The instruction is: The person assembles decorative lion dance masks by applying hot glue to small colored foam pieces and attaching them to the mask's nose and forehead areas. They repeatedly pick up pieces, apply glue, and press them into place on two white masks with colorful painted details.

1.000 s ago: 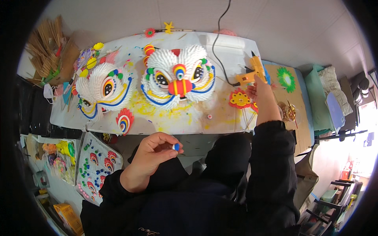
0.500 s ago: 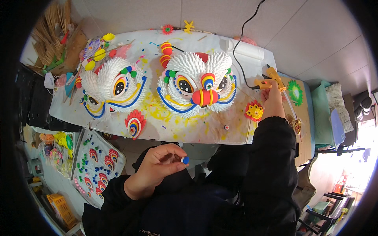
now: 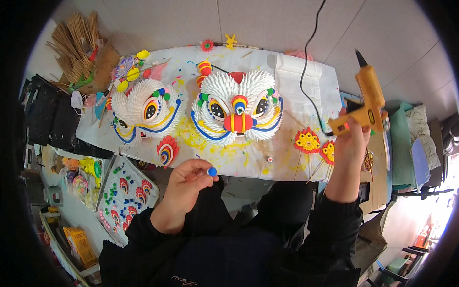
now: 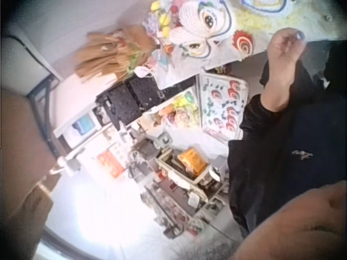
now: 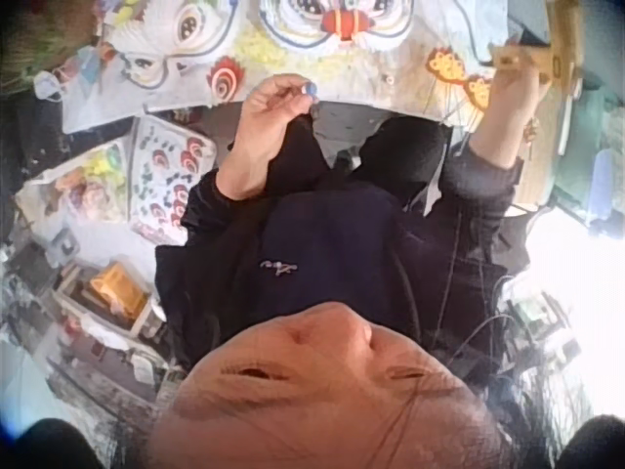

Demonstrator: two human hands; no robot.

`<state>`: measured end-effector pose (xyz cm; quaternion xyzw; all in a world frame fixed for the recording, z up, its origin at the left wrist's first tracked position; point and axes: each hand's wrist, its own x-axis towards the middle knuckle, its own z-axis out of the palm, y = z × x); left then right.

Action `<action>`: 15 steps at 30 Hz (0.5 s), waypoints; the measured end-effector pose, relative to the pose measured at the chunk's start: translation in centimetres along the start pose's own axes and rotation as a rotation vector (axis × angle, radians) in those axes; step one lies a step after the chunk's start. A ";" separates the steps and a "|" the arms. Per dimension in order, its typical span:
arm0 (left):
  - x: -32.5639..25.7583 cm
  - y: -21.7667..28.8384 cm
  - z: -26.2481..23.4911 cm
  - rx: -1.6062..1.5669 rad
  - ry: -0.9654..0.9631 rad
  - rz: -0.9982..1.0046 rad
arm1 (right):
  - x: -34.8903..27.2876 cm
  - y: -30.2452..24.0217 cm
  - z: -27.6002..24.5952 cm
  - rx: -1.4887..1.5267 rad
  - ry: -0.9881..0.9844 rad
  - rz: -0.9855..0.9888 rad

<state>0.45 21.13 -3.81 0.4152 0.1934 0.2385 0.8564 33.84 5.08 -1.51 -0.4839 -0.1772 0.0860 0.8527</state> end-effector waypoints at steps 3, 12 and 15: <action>1.4 1.2 1.5 0.067 0.005 0.070 | -3.0 -3.1 0.9 -0.057 -0.161 0.080; 3.1 3.7 5.9 0.087 -0.136 0.204 | -8.0 -7.3 2.7 -0.666 -0.758 -0.216; 2.9 3.8 6.0 0.100 -0.183 0.217 | -7.7 -7.9 3.0 -0.684 -0.949 -0.267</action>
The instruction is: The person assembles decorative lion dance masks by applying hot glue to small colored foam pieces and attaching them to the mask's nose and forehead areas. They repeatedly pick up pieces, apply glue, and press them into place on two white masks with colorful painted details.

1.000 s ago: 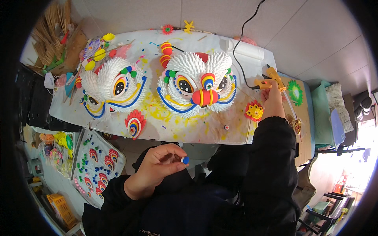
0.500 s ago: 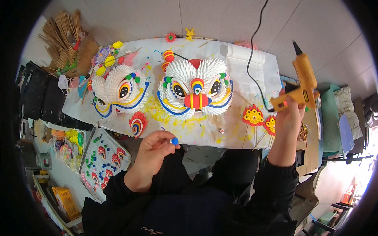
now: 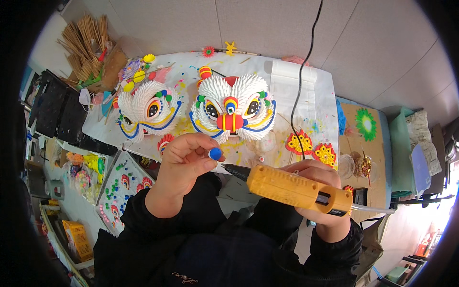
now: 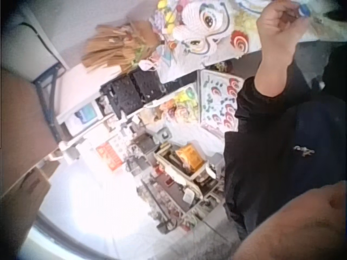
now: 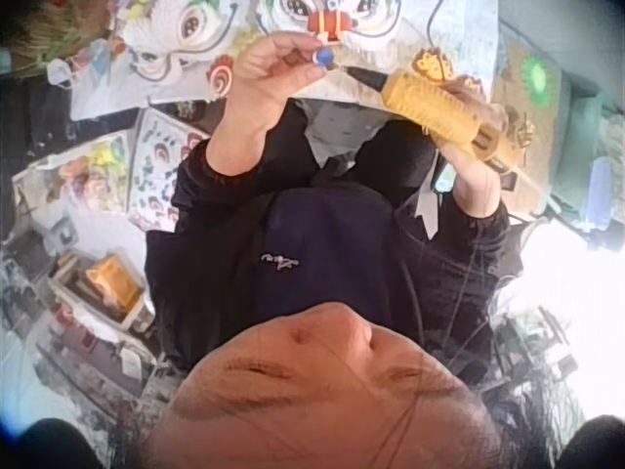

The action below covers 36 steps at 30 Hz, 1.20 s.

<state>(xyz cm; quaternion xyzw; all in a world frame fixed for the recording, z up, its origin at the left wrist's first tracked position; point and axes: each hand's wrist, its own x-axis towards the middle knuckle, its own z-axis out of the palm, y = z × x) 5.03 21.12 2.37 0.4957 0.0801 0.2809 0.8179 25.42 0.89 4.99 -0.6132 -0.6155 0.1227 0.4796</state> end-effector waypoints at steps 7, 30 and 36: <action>-0.3 -0.3 -0.1 0.029 -0.055 0.032 | -0.1 -0.3 0.3 0.003 -0.024 0.062; -0.3 -0.8 -0.3 0.048 -0.121 0.099 | -0.1 0.1 0.5 0.010 -0.003 0.084; -0.4 -0.8 -0.1 0.044 -0.084 0.077 | -0.2 0.2 0.6 0.002 0.018 0.087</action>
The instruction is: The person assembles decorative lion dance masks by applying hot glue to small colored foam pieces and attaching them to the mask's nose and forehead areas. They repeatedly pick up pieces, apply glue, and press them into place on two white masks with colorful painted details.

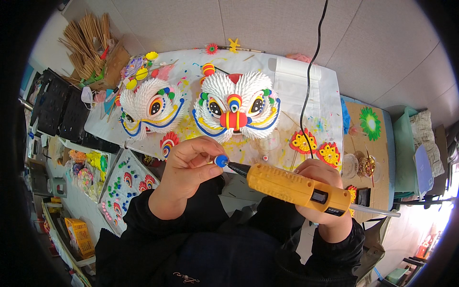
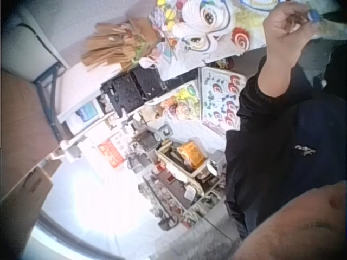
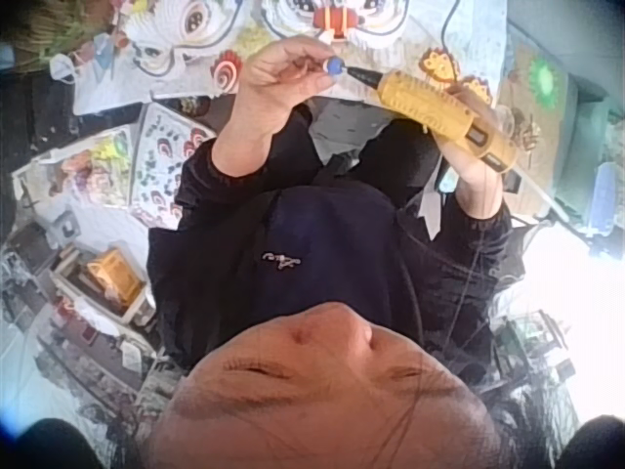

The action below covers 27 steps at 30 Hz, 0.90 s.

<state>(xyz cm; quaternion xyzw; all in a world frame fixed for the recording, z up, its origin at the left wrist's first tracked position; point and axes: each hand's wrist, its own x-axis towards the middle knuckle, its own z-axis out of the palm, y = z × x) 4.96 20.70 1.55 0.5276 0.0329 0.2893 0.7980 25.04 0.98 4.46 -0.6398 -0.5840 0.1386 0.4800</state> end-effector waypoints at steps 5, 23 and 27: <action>0.0 0.2 0.1 -0.019 0.006 -0.007 | 0.2 0.0 0.0 0.023 0.008 -0.007; 2.9 0.5 -5.1 0.660 0.427 0.073 | -2.1 2.1 0.3 0.472 0.348 0.375; 5.0 -0.7 -5.6 1.066 0.315 0.146 | -2.8 4.0 -0.1 0.539 0.335 0.358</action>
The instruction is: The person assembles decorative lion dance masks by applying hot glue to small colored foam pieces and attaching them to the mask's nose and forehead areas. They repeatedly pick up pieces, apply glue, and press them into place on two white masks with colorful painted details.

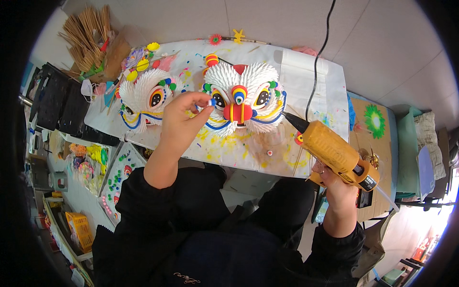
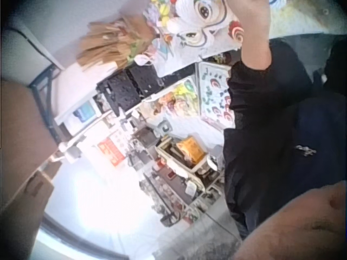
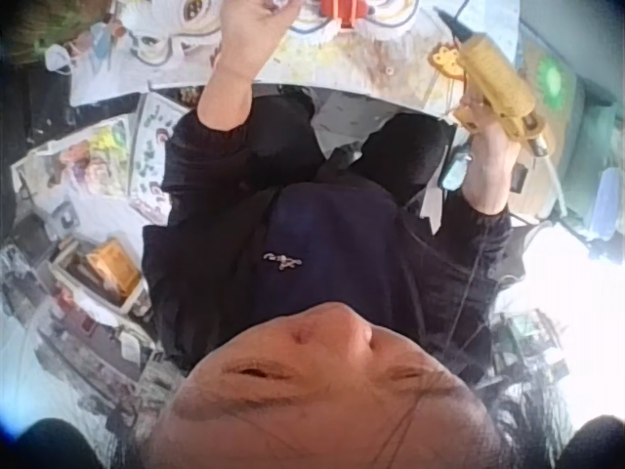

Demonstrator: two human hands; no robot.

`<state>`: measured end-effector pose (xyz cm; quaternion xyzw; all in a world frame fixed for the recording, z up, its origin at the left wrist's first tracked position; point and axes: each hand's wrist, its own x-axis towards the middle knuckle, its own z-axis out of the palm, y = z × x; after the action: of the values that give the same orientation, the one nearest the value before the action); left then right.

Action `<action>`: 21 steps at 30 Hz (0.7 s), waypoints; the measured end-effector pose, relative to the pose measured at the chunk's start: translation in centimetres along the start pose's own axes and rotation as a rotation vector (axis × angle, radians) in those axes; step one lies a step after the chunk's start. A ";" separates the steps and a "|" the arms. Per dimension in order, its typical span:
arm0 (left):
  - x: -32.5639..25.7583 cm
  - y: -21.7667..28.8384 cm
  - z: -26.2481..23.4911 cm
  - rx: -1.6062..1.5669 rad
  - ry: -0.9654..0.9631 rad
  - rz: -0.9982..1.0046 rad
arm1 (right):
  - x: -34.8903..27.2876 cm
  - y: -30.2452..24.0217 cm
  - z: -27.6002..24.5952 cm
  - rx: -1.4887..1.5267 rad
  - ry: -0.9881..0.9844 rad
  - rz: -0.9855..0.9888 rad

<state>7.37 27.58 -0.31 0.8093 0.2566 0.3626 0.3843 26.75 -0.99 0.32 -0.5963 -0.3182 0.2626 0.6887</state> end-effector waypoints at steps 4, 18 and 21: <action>1.0 -0.1 1.3 0.239 -0.041 0.307 | -0.6 0.9 -0.2 0.022 0.097 0.027; 1.9 -0.3 1.6 0.476 -0.119 0.506 | -0.1 0.5 0.7 -0.009 0.058 0.049; 2.1 -0.4 1.4 0.471 -0.156 0.500 | 0.0 0.5 0.6 -0.017 0.062 0.052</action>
<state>9.74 28.64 -0.40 0.9387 0.0968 0.3137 0.1049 26.24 -0.53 -0.08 -0.6181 -0.2835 0.2589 0.6860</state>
